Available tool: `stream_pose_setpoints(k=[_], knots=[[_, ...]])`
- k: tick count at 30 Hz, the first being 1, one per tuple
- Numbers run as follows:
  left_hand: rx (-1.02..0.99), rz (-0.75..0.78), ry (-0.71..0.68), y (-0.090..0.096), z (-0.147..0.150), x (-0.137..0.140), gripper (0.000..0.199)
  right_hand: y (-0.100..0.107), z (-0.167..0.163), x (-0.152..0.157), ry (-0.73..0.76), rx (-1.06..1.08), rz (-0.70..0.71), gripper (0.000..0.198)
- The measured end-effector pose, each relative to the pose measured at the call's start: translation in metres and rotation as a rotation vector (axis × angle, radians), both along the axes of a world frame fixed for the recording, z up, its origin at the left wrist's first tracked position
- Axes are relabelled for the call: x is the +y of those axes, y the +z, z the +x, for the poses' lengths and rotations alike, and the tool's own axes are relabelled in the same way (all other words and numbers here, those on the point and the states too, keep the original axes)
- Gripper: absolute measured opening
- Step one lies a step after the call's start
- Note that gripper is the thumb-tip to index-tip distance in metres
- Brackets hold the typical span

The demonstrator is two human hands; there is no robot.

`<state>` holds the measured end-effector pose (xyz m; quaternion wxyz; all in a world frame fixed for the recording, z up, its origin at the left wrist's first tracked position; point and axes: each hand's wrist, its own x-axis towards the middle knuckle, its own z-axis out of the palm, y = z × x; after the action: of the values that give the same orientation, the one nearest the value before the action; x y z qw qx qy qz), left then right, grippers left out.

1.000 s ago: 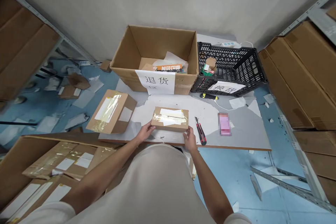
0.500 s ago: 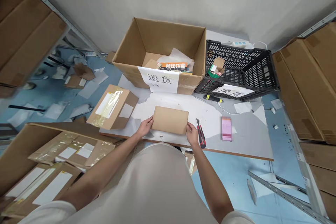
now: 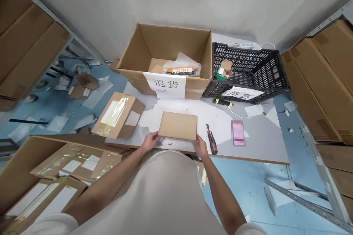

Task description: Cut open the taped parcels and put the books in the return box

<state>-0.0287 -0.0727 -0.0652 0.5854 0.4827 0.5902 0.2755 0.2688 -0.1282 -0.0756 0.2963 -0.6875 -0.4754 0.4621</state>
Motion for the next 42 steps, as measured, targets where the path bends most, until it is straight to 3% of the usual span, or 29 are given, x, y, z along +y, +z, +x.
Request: stream_pose_setpoints(k=[5,10,13,18,21,26,31,37,42], knots=[[0.207,0.204,-0.020,0.025,-0.007,0.007,0.041,0.033,0.006,0.008,0.009,-0.121,0.083,0.047],[0.304,0.188,0.002,0.027,0.000,0.021,0.046,0.052,0.004,0.026,0.033,-0.281,0.038,0.046],[0.296,0.183,0.005,0.021,0.004,0.028,0.045,0.047,0.004,0.033,0.015,-0.233,0.038,0.048],[0.187,0.200,-0.015,0.009,-0.003,0.022,0.040,0.027,0.010,0.028,-0.102,0.141,-0.022,0.047],[0.039,0.205,-0.068,-0.003,-0.009,0.011,0.056,0.016,0.013,0.021,-0.098,0.214,-0.018,0.042],[-0.009,0.112,-0.075,-0.020,-0.008,-0.004,0.068,0.007,0.009,0.013,0.018,0.116,0.037,0.056],[-0.028,0.121,-0.035,-0.010,-0.002,0.000,0.057,0.015,0.006,0.014,0.044,0.088,0.041,0.056],[0.300,0.225,-0.063,0.011,-0.001,0.022,0.043,0.035,0.007,0.030,0.057,-0.178,0.036,0.044],[0.333,0.204,-0.062,0.001,0.003,0.034,0.040,0.032,0.001,0.044,0.098,-0.262,0.005,0.042]])
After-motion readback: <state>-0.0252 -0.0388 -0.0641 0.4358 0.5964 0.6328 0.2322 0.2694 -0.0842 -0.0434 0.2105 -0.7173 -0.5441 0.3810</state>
